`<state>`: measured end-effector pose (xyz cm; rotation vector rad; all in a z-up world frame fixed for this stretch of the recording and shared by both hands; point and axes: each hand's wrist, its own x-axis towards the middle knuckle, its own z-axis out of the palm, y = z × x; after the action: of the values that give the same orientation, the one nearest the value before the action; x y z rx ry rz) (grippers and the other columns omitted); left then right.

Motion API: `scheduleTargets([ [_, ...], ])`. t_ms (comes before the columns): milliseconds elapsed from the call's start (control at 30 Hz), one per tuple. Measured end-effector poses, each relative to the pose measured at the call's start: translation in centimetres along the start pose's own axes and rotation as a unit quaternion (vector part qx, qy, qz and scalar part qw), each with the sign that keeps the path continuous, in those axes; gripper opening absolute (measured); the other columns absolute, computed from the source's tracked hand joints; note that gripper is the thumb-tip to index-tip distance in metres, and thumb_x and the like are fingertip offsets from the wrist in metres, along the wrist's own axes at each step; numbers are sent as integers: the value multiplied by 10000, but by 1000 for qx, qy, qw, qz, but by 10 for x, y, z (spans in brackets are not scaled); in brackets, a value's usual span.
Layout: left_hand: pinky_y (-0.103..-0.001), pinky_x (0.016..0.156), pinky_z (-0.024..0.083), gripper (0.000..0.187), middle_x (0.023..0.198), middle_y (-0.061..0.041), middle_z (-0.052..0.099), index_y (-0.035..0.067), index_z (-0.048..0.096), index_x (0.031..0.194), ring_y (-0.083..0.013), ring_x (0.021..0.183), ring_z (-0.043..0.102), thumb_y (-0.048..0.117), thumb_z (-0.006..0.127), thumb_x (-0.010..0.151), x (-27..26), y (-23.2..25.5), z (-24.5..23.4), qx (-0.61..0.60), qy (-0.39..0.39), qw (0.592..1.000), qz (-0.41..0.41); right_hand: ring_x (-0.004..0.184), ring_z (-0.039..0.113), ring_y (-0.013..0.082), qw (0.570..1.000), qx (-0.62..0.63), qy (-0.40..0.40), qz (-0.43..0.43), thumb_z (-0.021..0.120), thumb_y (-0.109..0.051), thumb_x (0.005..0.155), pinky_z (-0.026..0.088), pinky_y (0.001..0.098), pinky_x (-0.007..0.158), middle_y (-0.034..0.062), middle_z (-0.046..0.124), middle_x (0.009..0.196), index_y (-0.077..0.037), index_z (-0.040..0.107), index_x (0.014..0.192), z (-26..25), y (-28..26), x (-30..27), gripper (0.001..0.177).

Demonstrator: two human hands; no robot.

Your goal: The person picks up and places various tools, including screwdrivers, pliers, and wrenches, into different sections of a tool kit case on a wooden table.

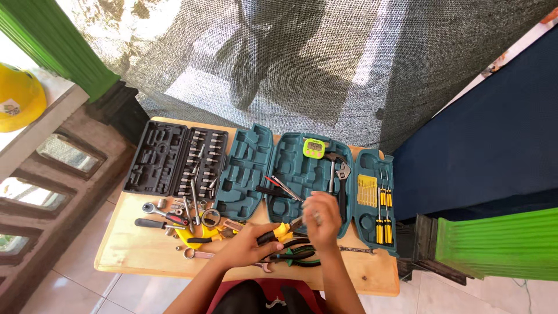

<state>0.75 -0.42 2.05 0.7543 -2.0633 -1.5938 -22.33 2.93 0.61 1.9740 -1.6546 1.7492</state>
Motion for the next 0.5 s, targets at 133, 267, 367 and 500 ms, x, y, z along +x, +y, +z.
scheduleTargets([
  [133, -290, 617, 532, 385, 776, -47, 683, 9, 649, 1282, -142, 670, 661, 251, 651, 982, -5, -27, 13, -178, -14, 983, -45, 823, 656, 198, 993, -5, 55, 102, 648, -157, 1011, 539, 311, 730, 120, 676, 1071, -9, 652, 1026, -12, 19, -8, 149],
  [267, -353, 1060, 436, 404, 1309, -105, 638, -5, 550, 1400, -219, 1234, 575, 188, 577, 1047, 0, -60, 25, -140, 121, 979, 85, 707, 574, 126, 968, 106, 89, 208, 613, -191, 1028, 484, 274, 641, 93, 664, 1100, 0, 663, 1069, -17, 20, -16, 201],
  [367, -386, 1185, 308, 416, 1455, -119, 553, 55, 511, 1463, -222, 1388, 463, 228, 487, 1085, 5, -59, 18, -276, 86, 955, 63, 1004, 608, 141, 971, 163, 84, 153, 590, -225, 1081, 499, 276, 891, 87, 646, 1176, -3, 625, 1177, -10, 7, -19, 245],
  [500, -424, 1266, 171, 359, 1614, -116, 399, 29, 532, 1420, -262, 1581, 245, 181, 476, 1099, 15, -38, 24, -175, 133, 965, 145, 1059, 622, 143, 965, 216, 13, 149, 589, -265, 1074, 511, 278, 924, 97, 637, 1202, -10, 623, 1218, 7, -22, -21, 296],
])
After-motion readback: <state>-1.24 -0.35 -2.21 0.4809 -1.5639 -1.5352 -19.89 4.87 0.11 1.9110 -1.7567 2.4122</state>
